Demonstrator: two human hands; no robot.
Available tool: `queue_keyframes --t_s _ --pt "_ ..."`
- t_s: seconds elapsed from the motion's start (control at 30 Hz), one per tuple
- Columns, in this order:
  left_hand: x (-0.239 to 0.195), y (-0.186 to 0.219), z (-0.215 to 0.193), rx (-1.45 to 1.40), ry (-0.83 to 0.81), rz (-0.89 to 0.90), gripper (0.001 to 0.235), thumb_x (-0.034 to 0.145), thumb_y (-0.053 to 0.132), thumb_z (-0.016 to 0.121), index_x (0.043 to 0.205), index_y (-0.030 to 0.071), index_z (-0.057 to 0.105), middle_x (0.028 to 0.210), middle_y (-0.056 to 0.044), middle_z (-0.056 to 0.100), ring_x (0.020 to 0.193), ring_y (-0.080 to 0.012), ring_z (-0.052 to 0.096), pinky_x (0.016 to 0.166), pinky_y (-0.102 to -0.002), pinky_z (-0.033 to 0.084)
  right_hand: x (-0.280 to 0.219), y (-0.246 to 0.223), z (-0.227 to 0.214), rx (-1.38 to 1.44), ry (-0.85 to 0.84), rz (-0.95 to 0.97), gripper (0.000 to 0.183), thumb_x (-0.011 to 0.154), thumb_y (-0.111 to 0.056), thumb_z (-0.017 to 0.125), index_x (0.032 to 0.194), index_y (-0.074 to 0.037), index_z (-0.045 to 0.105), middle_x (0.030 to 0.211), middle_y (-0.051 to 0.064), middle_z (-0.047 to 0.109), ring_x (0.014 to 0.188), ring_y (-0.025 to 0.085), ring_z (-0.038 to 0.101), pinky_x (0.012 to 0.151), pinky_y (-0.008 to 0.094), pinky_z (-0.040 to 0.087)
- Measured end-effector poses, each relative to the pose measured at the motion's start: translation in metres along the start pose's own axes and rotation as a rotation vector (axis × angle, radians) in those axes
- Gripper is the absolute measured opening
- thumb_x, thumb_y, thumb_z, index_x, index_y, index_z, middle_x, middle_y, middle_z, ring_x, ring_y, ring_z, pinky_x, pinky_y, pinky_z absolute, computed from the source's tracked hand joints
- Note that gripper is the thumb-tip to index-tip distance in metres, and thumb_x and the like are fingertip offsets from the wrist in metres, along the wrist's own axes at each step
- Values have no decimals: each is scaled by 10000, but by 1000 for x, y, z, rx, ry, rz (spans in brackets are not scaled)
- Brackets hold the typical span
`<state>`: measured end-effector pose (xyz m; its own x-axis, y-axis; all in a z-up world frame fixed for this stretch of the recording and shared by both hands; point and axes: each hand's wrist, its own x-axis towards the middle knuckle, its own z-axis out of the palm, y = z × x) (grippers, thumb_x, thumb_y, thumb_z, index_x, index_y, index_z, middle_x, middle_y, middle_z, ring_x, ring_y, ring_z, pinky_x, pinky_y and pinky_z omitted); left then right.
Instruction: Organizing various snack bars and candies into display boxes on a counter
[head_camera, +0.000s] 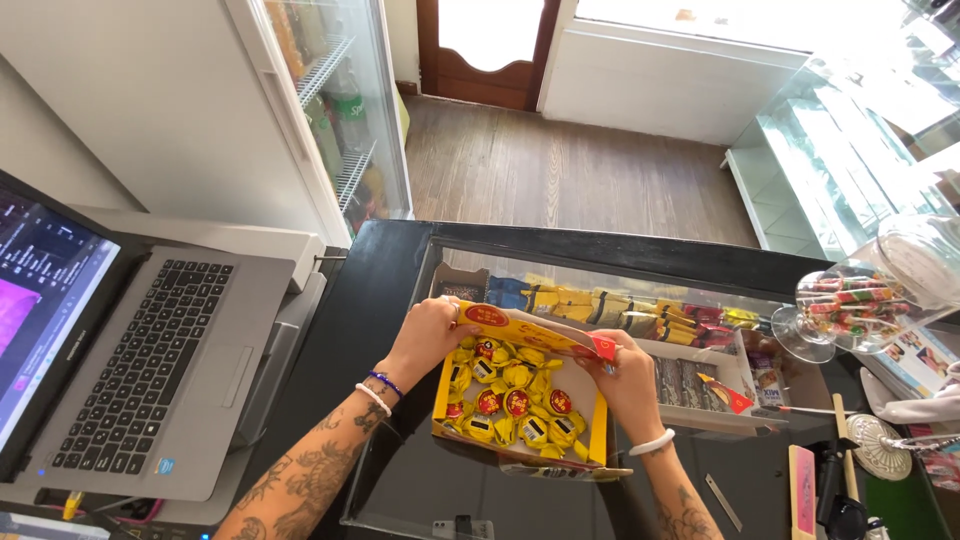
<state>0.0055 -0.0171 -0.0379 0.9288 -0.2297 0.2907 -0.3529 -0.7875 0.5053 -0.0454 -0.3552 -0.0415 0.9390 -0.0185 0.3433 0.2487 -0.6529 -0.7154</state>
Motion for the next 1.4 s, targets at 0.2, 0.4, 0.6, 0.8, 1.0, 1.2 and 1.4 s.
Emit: queue_keyframes --t_s 0.2,0.4,0.6,0.8,1.0,1.2,1.4 --pt "-2 -1 6 9 3 -25 377 893 380 849 786 22 800 804 -104 762 768 -369 777 722 -422 662 -4 -8 0 103 92 89 238 888 -157 898 1100 -49 875 1082 153 816 944 425 786 911 428 637" --pt "-5 0 6 -119 75 -110 304 793 306 948 817 34 814 796 -134 782 791 -391 790 728 -404 674 2 -3 8 118 71 84 268 876 -93 900 1119 13 859 1062 212 807 974 481 779 889 464 641" --pt "-16 25 -23 -419 130 -181 490 789 329 965 1030 85 615 904 -174 825 829 -353 826 789 -438 685 3 -4 8 106 59 66 261 880 -39 890 1125 40 847 1055 240 787 970 505 775 892 481 649" --pt "20 2 5 -40 -73 -169 398 758 416 921 777 43 786 766 -163 795 851 -447 789 782 -522 644 5 -8 8 59 30 53 257 858 -33 901 1099 39 851 1034 222 778 962 487 778 863 453 655" --pt "18 -12 11 54 -61 -138 352 746 386 907 678 79 749 722 -166 761 823 -459 778 775 -537 636 0 -19 5 18 98 25 331 791 -65 937 1090 41 841 1125 183 782 975 468 768 846 453 661" --pt "11 5 1 87 -28 -151 387 772 468 897 766 92 807 765 -154 774 834 -430 785 776 -506 647 -7 -51 -26 316 95 44 646 758 -129 967 1300 4 643 1395 223 681 1278 460 678 1076 565 583" --pt "10 0 5 102 -32 -166 363 775 459 900 818 107 828 795 -128 787 867 -407 789 793 -487 651 41 -62 -54 42 -413 104 273 889 -34 852 1153 38 848 1095 248 852 1045 436 812 955 480 651"
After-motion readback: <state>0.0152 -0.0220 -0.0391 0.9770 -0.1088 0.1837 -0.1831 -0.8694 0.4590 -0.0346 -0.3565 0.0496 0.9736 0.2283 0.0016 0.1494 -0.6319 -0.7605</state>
